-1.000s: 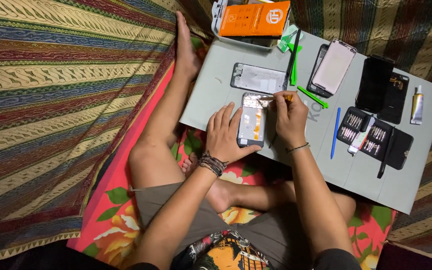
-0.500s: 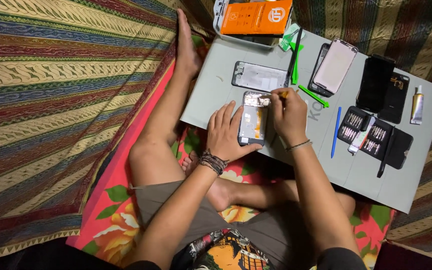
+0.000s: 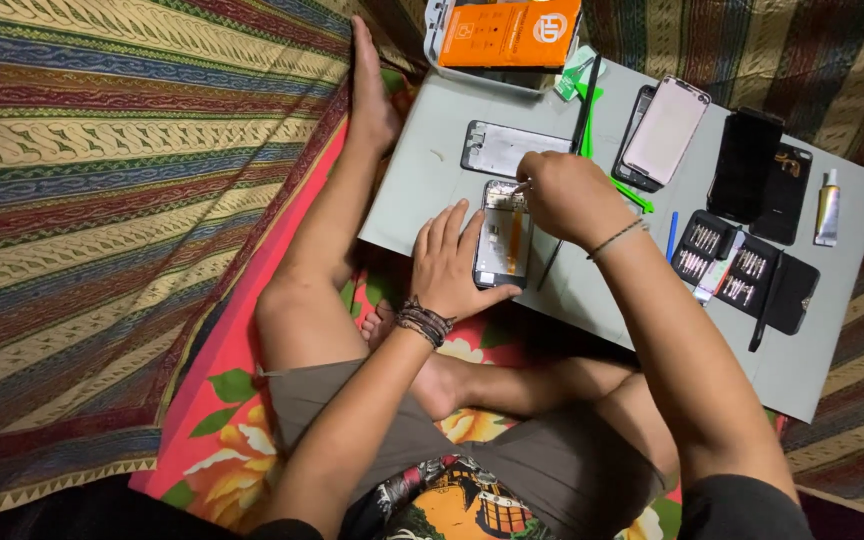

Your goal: Disassembling and repairing a smartphone by manipulating internal components with precision tools.

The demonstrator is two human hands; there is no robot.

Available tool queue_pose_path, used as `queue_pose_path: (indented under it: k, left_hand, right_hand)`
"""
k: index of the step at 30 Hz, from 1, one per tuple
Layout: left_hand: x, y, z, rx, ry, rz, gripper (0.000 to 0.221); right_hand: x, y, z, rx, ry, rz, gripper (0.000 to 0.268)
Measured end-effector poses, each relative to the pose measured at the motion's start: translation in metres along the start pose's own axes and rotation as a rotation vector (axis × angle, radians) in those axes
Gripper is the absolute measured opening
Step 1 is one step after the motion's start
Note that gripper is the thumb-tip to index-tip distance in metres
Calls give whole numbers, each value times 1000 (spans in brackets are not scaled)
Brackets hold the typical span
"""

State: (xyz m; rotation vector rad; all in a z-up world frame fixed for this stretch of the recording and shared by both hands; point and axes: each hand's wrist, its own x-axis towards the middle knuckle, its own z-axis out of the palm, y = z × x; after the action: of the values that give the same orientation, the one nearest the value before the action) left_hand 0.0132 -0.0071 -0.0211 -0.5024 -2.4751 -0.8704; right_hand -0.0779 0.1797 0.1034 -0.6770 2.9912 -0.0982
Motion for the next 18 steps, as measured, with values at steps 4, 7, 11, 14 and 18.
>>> queue_pose_path:
  k: [4,7,11,14,18]
  left_hand:
    - [0,-1,1,4,-11,-10,118]
    - [1,0,0,-8,12,0,109]
    - [0,0,-2,-5,4,-2,110]
    - [-1,-1,3,-1,10,-6,113]
    - [1,1,-1,-11,7,0,114]
  right_hand:
    - [9,-6,-3,-166,20,-95,14]
    - [16,-15,-9,-265,-4,-92,14]
    - [26,-12,-6,-426,-44,-59,21]
    - [28,-9,-6,-447,-78,-26,25]
    - [20,-21,-21,-566,-90,3,19]
